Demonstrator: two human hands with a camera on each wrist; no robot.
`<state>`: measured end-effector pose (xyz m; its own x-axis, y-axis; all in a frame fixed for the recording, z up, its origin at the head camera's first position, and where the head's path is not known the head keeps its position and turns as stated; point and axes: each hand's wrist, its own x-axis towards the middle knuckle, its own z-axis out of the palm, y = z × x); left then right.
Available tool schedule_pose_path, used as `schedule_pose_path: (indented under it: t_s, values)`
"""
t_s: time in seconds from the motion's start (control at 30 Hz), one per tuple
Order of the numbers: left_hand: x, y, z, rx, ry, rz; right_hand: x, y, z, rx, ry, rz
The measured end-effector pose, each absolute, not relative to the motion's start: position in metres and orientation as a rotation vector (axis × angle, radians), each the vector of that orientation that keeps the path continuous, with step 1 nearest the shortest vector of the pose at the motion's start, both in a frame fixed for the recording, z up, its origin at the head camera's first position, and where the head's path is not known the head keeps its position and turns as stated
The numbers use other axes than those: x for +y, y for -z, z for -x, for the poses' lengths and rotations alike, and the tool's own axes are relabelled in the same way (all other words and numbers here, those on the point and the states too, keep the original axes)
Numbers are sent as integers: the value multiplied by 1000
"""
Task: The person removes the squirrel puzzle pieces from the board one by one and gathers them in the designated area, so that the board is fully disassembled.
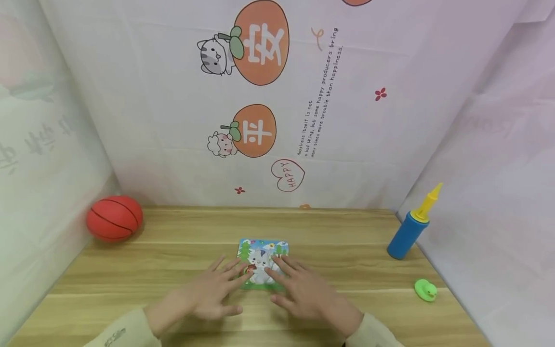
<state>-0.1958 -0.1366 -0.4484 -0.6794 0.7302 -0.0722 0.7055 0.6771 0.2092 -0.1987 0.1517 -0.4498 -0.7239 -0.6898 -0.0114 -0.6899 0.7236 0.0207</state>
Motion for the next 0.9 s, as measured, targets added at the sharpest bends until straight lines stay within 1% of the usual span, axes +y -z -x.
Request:
schedule_pose_path:
  t_s: [0.17, 0.4, 0.7, 0.9]
  values:
    - [-129, 444, 211, 2706, -131, -1105, 145, 445, 212, 2871, -55, 1080]
    - [-121, 449, 216, 2662, -90, -1022, 141, 446, 215, 2733, 6, 960]
    - [-120, 452, 215, 2619, -52, -934, 137, 457, 216, 2634, 66, 925]
    - [-122, 454, 212, 2611, -37, -951, 136, 461, 214, 2634, 62, 928]
